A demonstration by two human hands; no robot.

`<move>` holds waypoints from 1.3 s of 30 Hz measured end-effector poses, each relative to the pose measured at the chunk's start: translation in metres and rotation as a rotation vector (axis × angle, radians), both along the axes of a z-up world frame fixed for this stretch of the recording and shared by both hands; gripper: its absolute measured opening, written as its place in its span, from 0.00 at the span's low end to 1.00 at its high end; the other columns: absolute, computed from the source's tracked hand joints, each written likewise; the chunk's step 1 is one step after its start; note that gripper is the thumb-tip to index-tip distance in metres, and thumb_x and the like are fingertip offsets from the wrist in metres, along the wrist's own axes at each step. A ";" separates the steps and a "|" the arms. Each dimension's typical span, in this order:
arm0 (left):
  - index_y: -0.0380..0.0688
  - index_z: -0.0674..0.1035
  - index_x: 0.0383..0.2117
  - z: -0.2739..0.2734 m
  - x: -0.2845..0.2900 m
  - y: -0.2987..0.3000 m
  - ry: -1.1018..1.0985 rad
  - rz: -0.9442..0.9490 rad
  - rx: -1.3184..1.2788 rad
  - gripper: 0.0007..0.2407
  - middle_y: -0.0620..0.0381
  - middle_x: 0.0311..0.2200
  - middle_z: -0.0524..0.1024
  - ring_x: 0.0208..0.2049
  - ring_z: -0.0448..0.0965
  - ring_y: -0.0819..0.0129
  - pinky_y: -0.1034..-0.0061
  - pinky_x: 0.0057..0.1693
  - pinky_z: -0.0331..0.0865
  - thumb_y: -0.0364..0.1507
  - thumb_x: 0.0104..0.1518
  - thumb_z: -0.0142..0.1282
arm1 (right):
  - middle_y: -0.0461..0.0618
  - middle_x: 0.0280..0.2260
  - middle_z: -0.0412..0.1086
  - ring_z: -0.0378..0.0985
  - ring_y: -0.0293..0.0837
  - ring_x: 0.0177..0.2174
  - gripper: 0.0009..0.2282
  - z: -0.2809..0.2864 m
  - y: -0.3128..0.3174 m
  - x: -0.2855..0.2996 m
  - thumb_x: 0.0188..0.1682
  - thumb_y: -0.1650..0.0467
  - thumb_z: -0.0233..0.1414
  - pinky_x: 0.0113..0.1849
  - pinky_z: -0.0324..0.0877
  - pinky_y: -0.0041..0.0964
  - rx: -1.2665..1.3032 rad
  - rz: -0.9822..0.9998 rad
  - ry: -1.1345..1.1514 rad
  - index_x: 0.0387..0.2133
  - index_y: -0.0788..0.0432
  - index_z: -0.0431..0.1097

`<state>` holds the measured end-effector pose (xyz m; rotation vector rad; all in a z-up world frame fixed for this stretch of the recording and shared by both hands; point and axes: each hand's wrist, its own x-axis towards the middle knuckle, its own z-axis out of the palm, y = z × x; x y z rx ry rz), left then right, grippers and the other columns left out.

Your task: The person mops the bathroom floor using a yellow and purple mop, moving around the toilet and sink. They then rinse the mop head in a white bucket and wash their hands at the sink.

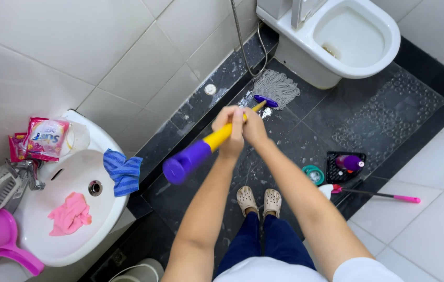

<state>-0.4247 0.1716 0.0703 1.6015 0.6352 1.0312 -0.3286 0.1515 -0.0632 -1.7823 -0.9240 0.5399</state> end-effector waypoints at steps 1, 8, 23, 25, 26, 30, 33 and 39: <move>0.37 0.81 0.35 0.001 -0.001 -0.014 -0.005 0.005 0.002 0.05 0.54 0.30 0.80 0.31 0.78 0.74 0.79 0.42 0.72 0.25 0.65 0.54 | 0.60 0.38 0.76 0.79 0.59 0.42 0.07 -0.038 -0.008 -0.003 0.50 0.70 0.51 0.43 0.73 0.45 0.002 0.005 -0.005 0.36 0.60 0.72; 0.39 0.78 0.34 0.002 0.004 -0.064 -0.031 0.002 0.077 0.02 0.56 0.27 0.75 0.29 0.76 0.72 0.77 0.40 0.70 0.24 0.61 0.56 | 0.54 0.31 0.73 0.75 0.51 0.40 0.03 -0.098 -0.035 0.022 0.48 0.73 0.53 0.40 0.71 0.38 0.197 -0.098 0.030 0.30 0.61 0.74; 0.38 0.79 0.30 -0.041 -0.065 -0.082 0.013 -0.001 0.127 0.04 0.52 0.25 0.76 0.26 0.78 0.67 0.76 0.36 0.70 0.18 0.56 0.50 | 0.71 0.60 0.60 0.67 0.66 0.55 0.21 -0.180 -0.045 -0.010 0.47 0.68 0.60 0.51 0.67 0.54 -0.184 0.043 -0.268 0.54 0.56 0.68; 0.38 0.78 0.29 -0.035 -0.092 -0.094 0.039 -0.001 0.131 0.04 0.52 0.24 0.76 0.25 0.77 0.67 0.76 0.36 0.70 0.18 0.55 0.49 | 0.70 0.61 0.60 0.66 0.65 0.56 0.20 -0.180 -0.062 -0.042 0.48 0.68 0.60 0.50 0.66 0.56 -0.260 0.072 -0.272 0.54 0.56 0.67; 0.38 0.78 0.30 -0.032 -0.102 -0.094 0.027 -0.022 0.163 0.04 0.52 0.26 0.76 0.27 0.78 0.67 0.76 0.37 0.71 0.18 0.55 0.49 | 0.65 0.62 0.62 0.66 0.62 0.57 0.19 -0.171 -0.064 -0.051 0.49 0.67 0.59 0.51 0.65 0.58 -0.294 0.068 -0.248 0.54 0.55 0.68; 0.38 0.78 0.29 -0.015 -0.143 -0.092 0.045 -0.059 0.068 0.05 0.54 0.24 0.75 0.25 0.75 0.73 0.78 0.35 0.68 0.18 0.56 0.49 | 0.63 0.61 0.65 0.66 0.61 0.61 0.17 -0.185 -0.063 -0.093 0.50 0.69 0.58 0.55 0.63 0.59 -0.223 0.032 -0.244 0.53 0.54 0.70; 0.38 0.78 0.27 0.007 -0.177 -0.078 0.101 -0.048 -0.032 0.05 0.55 0.19 0.73 0.21 0.72 0.76 0.80 0.31 0.64 0.18 0.56 0.50 | 0.72 0.60 0.60 0.66 0.65 0.59 0.22 -0.126 -0.067 -0.145 0.44 0.73 0.57 0.55 0.69 0.48 -0.015 0.014 -0.097 0.55 0.57 0.67; 0.38 0.77 0.27 0.067 -0.230 -0.085 0.139 -0.091 0.039 0.04 0.57 0.21 0.74 0.23 0.74 0.77 0.80 0.33 0.66 0.17 0.55 0.49 | 0.73 0.56 0.66 0.72 0.64 0.55 0.18 -0.074 -0.082 -0.217 0.45 0.75 0.58 0.53 0.70 0.44 0.080 0.044 -0.042 0.50 0.60 0.71</move>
